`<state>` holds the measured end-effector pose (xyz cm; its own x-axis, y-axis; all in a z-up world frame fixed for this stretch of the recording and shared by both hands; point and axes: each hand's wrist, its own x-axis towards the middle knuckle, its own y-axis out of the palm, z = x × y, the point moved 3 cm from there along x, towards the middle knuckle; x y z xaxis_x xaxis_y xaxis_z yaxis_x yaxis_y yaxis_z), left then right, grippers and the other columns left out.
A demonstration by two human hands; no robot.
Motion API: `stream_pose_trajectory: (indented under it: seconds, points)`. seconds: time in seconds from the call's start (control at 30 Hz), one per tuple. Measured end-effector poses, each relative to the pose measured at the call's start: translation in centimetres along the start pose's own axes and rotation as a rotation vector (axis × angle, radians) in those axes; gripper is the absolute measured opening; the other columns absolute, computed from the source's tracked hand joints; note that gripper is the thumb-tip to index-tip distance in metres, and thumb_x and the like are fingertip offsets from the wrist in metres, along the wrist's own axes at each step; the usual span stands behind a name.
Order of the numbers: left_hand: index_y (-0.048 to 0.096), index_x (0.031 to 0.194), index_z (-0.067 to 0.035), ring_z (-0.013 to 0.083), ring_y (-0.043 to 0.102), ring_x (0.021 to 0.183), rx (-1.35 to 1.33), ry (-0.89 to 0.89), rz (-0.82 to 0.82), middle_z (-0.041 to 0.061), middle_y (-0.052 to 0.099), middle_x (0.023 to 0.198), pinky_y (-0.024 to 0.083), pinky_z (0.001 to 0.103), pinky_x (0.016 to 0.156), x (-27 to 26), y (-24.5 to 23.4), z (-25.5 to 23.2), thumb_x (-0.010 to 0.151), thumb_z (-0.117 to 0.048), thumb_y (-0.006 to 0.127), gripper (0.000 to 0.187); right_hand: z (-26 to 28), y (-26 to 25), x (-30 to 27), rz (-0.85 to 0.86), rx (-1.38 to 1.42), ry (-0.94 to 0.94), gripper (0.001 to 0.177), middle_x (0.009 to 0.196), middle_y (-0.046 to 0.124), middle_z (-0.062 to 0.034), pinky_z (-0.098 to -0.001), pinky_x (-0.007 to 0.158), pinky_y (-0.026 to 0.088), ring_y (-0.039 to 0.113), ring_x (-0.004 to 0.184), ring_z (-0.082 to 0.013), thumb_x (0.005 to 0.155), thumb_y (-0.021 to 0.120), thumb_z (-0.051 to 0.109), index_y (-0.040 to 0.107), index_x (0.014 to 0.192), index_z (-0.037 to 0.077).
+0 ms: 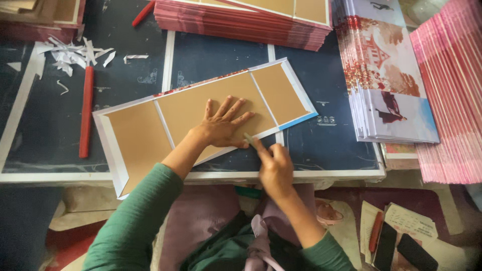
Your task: The person assembles printed cards by applying glue to the edges of a brown cardboard backing and attaching a printed image sheet. They smooth the surfaces to ensure adhesion and repeat the process for multiple cards.
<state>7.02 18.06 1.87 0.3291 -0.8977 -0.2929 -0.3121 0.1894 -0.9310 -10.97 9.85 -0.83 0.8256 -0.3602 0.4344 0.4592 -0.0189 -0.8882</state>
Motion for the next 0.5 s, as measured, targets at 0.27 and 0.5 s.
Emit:
stream_pose_trajectory:
  seconds: [0.27, 0.5]
  points:
    - [0.012, 0.147, -0.038, 0.0302, -0.009, 0.144, -0.023, -0.008, 0.022, -0.001, -0.008, 0.158, -0.002, 0.067, 0.109, -3.1, 0.0, 2.2, 0.068, -0.081, 0.041, 0.095, -0.6, -1.6, 1.2, -0.031, 0.045, 0.065, 0.042, 0.078, 0.047, -0.0051, -0.0366, 0.069, 0.047, 0.054, 0.075, -0.0275, 0.083, 0.057, 0.007, 0.064, 0.119, 0.026]
    - [0.011, 0.147, -0.038, 0.0296, -0.009, 0.144, -0.006, -0.03, 0.087, -0.002, -0.008, 0.158, -0.002, 0.065, 0.11, -6.9, -1.2, 3.7, 0.061, -0.082, 0.049, 0.104, -3.3, -0.3, 0.8, -0.014, 0.121, 0.035, 0.043, 0.077, 0.046, -0.0062, -0.0371, 0.071, 0.045, 0.053, 0.076, -0.0291, 0.083, 0.056, 0.004, 0.065, 0.119, 0.025]
